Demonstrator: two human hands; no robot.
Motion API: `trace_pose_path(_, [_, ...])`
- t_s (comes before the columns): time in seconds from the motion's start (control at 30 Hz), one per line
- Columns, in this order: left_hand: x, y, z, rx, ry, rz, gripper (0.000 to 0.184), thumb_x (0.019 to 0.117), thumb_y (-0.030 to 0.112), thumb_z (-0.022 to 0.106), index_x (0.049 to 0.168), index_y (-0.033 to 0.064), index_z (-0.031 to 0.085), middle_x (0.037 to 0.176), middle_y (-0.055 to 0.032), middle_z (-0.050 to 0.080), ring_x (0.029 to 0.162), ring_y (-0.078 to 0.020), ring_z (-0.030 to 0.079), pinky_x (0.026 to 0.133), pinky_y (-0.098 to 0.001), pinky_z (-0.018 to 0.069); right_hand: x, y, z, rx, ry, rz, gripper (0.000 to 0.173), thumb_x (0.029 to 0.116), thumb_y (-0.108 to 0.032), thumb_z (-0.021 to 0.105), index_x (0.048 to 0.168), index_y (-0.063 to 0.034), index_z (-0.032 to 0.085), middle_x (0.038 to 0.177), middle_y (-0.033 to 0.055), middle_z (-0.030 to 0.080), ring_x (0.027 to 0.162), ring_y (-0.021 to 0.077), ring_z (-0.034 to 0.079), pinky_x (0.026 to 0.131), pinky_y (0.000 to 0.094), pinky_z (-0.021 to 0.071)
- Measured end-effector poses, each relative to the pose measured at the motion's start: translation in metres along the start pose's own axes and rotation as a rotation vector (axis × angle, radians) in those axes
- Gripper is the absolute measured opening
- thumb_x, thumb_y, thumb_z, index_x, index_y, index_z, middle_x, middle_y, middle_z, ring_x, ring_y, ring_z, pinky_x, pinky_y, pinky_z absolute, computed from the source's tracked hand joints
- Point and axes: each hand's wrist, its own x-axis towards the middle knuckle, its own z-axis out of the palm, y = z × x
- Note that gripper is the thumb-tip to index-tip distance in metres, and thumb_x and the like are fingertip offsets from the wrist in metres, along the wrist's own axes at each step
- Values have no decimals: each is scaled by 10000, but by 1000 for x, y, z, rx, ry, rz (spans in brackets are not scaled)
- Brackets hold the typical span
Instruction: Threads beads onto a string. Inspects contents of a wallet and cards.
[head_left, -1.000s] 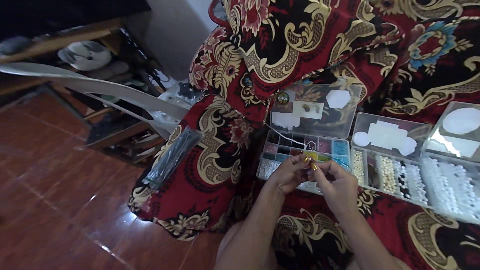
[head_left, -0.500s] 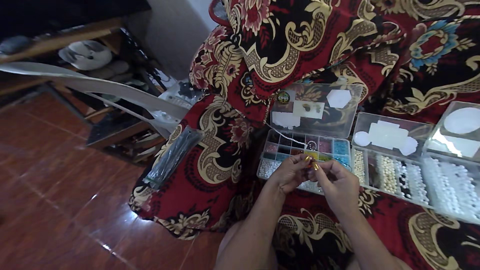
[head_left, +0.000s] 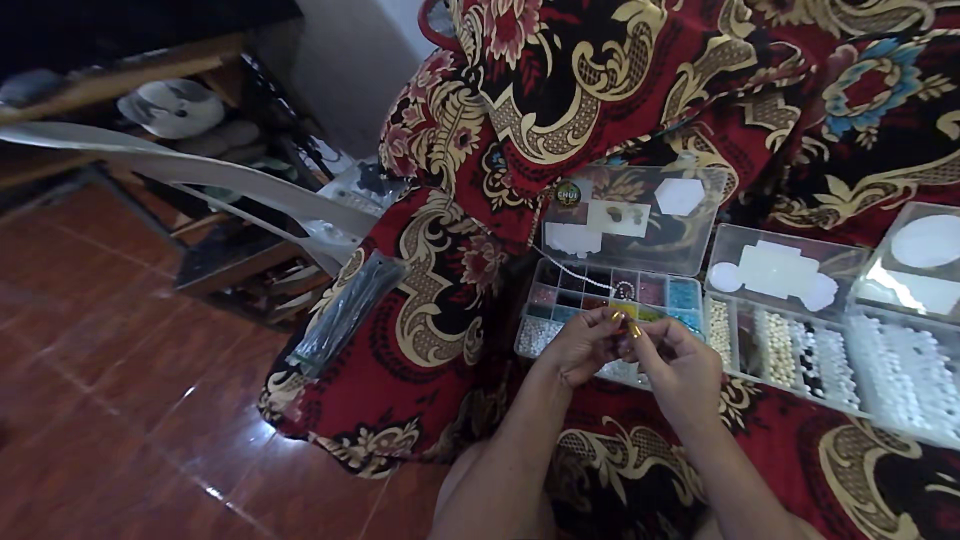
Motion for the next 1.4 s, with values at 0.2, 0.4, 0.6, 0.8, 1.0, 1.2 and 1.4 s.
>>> trace_pose_path(0.2, [0, 0, 0, -7, -4, 2, 235, 1069, 48, 408, 986, 96, 622, 860, 6, 706, 752, -88, 683, 750, -265, 581, 0, 0, 0, 21, 4, -4, 111, 903, -132, 631, 909, -52, 707, 730, -60, 718, 591, -37, 655, 533, 138, 555])
trace_pose_path(0.4, [0, 0, -1, -20, -5, 10, 247, 1068, 34, 400, 985, 93, 625, 861, 3, 710, 749, -88, 685, 747, -264, 582, 0, -1, 0, 17, 5, -8, 113, 908, -136, 633, 908, -52, 708, 729, -66, 716, 592, -43, 653, 539, 130, 553])
trace_pose_path(0.6, [0, 1, 0, -9, -8, 12, 243, 1069, 42, 406, 982, 95, 626, 856, 5, 709, 745, -85, 683, 746, -259, 582, -1, 0, 1, 27, 4, -8, 110, 908, -132, 634, 905, -50, 708, 730, -63, 716, 588, -42, 650, 533, 130, 551])
trace_pose_path(0.8, [0, 1, 1, 43, 4, 16, 220, 1060, 39, 420, 993, 94, 622, 868, 15, 700, 761, -81, 676, 760, -265, 579, 0, 1, 0, 8, -5, -12, 115, 909, -129, 631, 914, -42, 706, 732, -57, 715, 593, -38, 653, 540, 138, 558])
trace_pose_path(1.0, [0, 0, 0, 42, 4, 22, 227, 1057, 30, 419, 977, 91, 623, 868, 10, 705, 754, -83, 677, 753, -263, 578, 0, 2, 0, 12, -5, -15, 111, 905, -128, 636, 913, -43, 706, 734, -55, 715, 586, -36, 650, 535, 138, 555])
trace_pose_path(1.2, [-1, 1, 0, 68, 10, 34, 235, 1048, 11, 431, 967, 89, 637, 859, 15, 707, 755, -77, 681, 753, -259, 581, 0, 2, 0, -12, -13, -16, 118, 910, -141, 636, 910, -47, 707, 728, -56, 714, 583, -33, 650, 530, 140, 553])
trace_pose_path(1.4, [0, 1, -1, 103, -4, 58, 216, 1024, -6, 474, 947, 84, 655, 858, 16, 709, 764, -73, 677, 761, -257, 576, 0, 3, -1, -16, -22, -4, 121, 912, -139, 634, 916, -47, 713, 724, -56, 714, 586, -31, 654, 535, 138, 556])
